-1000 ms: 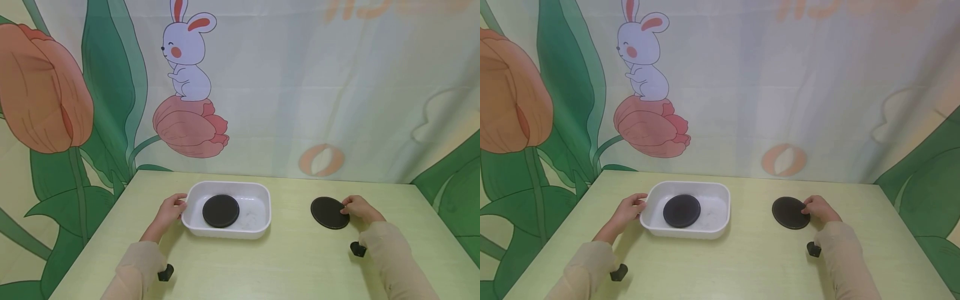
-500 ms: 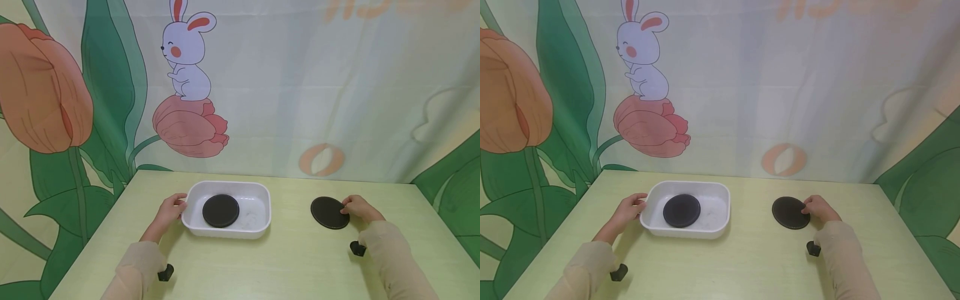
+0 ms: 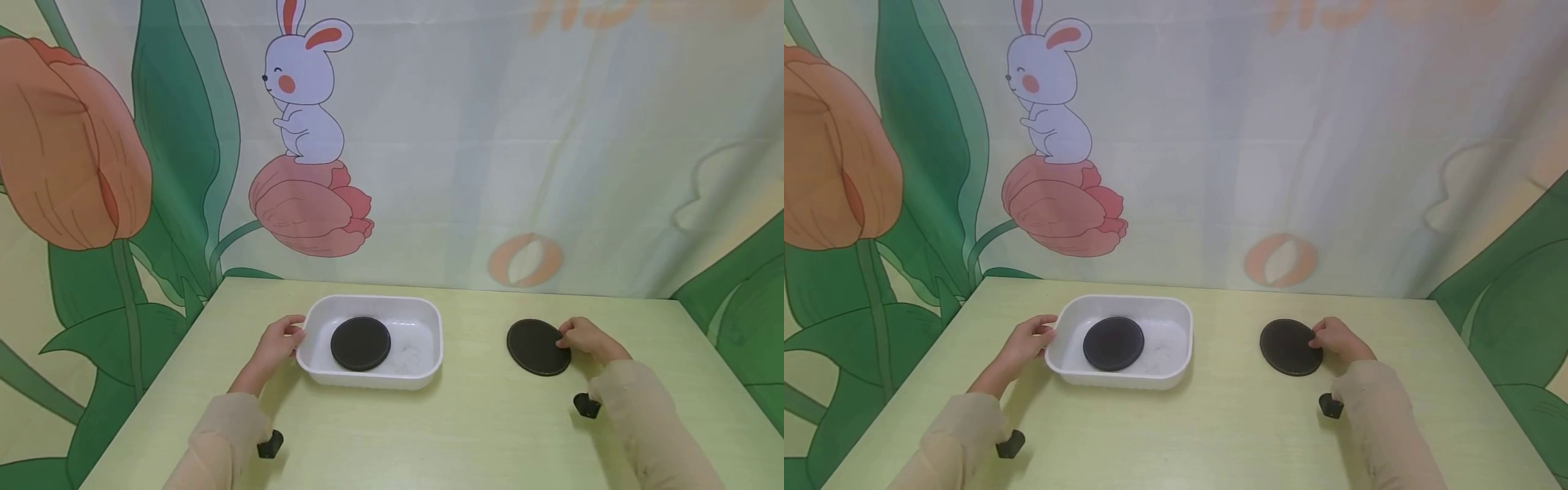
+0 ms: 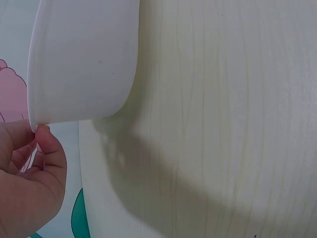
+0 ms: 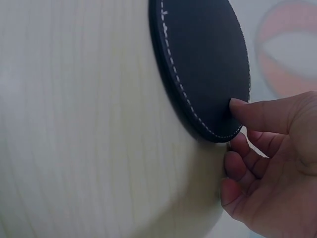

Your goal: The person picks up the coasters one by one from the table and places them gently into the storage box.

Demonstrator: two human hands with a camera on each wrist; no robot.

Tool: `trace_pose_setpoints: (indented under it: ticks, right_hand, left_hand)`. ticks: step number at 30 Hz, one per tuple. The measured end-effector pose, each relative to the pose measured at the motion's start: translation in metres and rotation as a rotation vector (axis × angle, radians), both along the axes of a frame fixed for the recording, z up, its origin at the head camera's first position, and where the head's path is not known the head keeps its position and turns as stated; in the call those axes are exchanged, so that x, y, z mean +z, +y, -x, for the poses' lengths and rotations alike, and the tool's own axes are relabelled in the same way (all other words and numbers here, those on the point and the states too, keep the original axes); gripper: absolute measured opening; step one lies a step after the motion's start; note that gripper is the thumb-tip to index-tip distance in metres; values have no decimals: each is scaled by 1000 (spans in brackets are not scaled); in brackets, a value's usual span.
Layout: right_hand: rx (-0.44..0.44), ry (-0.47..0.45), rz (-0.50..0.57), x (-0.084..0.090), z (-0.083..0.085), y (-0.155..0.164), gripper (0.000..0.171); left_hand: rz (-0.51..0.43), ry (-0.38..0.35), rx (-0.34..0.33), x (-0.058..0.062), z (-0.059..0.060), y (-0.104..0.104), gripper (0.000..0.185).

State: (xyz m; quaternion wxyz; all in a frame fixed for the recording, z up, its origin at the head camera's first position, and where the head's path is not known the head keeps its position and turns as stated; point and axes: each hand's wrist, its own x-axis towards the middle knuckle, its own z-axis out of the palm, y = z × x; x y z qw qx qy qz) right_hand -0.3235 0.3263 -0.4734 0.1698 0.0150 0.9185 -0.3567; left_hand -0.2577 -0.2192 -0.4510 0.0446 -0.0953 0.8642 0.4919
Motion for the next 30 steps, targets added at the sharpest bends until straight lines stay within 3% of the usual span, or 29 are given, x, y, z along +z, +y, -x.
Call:
trace_pose_setpoints:
  ticks: [8, 15, 22, 30]
  right_hand:
    - [27, 23, 35, 13, -2, -4, 32]
    - [55, -42, 98, 26, -7, -7, 35]
    - [86, -111, 223, 34, -7, -6, 35]
    - [132, -93, 370, 59, -8, -19, 34]
  left_hand:
    - [5, 7, -2, -1, 1, 0, 37]
    - [7, 8, -1, -1, 2, -1, 37]
    - [-3, 9, -2, -1, 1, 0, 37]
    - [-11, 15, -5, -1, 0, 0, 37]
